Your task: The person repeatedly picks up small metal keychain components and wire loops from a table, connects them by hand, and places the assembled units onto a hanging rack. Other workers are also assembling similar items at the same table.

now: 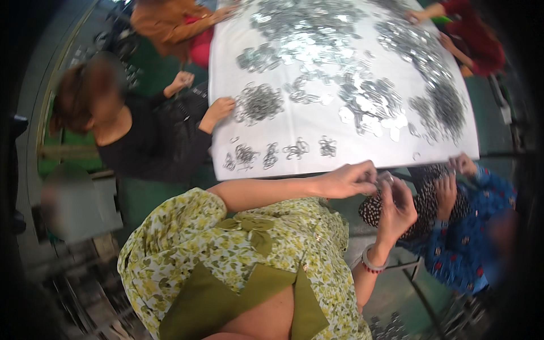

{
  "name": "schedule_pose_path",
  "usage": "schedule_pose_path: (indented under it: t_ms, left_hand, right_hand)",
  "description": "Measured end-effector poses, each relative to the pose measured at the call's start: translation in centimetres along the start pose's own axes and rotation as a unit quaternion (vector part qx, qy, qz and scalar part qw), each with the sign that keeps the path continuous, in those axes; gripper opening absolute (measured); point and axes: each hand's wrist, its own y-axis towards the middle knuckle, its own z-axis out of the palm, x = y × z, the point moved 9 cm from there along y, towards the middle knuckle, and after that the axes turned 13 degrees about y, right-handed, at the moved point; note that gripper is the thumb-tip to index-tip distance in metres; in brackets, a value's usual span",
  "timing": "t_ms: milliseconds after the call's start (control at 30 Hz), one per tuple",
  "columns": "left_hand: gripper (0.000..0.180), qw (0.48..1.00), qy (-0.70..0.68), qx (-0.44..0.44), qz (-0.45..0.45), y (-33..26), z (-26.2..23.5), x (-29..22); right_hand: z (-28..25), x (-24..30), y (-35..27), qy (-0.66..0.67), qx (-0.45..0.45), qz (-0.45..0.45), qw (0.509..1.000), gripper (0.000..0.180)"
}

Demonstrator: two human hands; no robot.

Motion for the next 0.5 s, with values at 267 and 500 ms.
schedule_pose_path:
  t_ms: [267,500]
  left_hand:
    - [0.043,0.971,0.060,-0.224,0.059,-6.6,-6.4,3.7]
    - [0.028,0.784,0.296,-0.459,-0.296,-18.6,-26.4,20.2]
  right_hand:
    - [2.2,0.4,-1.9,-0.017,0.024,0.023,0.999,0.014]
    - [1.3,0.7,-2.5,-0.054,0.040,0.005,0.998,0.014]
